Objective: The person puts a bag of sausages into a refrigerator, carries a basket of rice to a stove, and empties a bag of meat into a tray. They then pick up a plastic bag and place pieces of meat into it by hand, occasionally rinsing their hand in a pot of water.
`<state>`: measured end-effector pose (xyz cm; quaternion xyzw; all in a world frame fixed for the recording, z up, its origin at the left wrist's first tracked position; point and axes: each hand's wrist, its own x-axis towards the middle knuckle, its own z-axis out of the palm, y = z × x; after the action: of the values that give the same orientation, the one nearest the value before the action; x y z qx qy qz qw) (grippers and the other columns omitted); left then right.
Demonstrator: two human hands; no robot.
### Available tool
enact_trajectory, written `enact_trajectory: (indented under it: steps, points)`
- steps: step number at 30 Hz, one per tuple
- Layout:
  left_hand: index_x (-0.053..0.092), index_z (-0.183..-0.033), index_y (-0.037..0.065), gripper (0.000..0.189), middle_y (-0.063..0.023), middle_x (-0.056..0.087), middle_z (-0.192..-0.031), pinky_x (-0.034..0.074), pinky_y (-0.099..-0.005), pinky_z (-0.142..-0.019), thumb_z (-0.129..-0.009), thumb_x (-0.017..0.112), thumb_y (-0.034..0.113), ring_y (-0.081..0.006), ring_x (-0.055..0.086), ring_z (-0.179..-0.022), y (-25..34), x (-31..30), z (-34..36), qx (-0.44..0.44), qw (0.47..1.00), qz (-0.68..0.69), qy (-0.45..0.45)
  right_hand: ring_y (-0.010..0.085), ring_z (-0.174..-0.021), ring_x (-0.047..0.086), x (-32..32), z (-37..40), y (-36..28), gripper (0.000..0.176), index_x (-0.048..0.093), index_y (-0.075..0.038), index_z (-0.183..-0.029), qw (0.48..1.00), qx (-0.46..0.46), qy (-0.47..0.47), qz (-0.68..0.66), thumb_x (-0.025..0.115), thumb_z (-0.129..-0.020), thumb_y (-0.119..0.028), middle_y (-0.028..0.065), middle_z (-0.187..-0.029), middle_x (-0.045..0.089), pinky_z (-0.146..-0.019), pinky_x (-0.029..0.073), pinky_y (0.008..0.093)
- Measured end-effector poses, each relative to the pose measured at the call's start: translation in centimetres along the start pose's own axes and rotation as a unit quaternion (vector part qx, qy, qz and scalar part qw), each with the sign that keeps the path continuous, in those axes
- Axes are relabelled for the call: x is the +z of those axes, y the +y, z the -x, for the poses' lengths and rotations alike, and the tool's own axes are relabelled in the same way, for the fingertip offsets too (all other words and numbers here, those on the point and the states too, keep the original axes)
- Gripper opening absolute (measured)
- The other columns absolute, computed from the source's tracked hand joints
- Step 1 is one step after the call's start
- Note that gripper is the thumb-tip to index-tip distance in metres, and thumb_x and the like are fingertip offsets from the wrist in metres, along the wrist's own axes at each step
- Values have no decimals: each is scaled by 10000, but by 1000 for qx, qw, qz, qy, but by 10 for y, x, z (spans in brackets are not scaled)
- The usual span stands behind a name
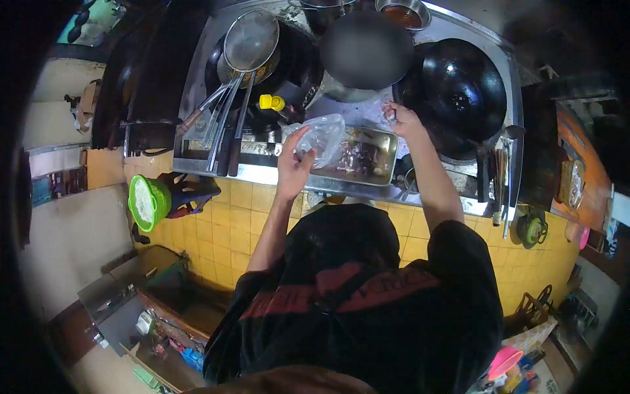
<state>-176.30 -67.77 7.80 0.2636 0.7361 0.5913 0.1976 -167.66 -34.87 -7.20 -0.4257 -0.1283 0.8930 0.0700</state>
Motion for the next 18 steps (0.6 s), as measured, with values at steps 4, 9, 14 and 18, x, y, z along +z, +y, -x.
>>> enact_trajectory:
  steps: [4,9,14,18]
  points:
    - [514,-1271,78,544,-92,547,-1160,427,-232,-649,-749,626,-25,-154,543,-903,-15,20,-14,108,991,-74,8,106,-594,479,33,39,16,169,503,40,-1086,995,-27,-92,20,485,-948,-54,173,-902,576,-443,414,167]
    - [486,-1308,94,636,-86,525,-1211,441,-221,-698,-710,672,-22,-150,522,-1011,-3,43,-24,26,996,2,-88,140,-651,515,85,87,68,144,540,-6,-1048,989,53,-87,109,496,-938,-87,132,-905,584,-513,454,228]
    - [449,-1336,64,720,-99,474,-1304,330,-331,-1049,-665,664,-81,-224,422,-1248,-13,47,-18,92,988,9,-126,187,-741,559,109,103,104,182,573,-70,-992,986,41,-15,164,482,-936,-217,77,-896,589,-662,498,341]
    - [448,-1332,71,682,-131,476,-1328,346,-337,-1038,-687,641,-37,-257,420,-1266,-31,32,-4,17,996,67,-58,188,-731,564,121,107,117,193,577,-79,-929,965,134,-113,195,487,-901,-247,50,-821,589,-667,481,335]
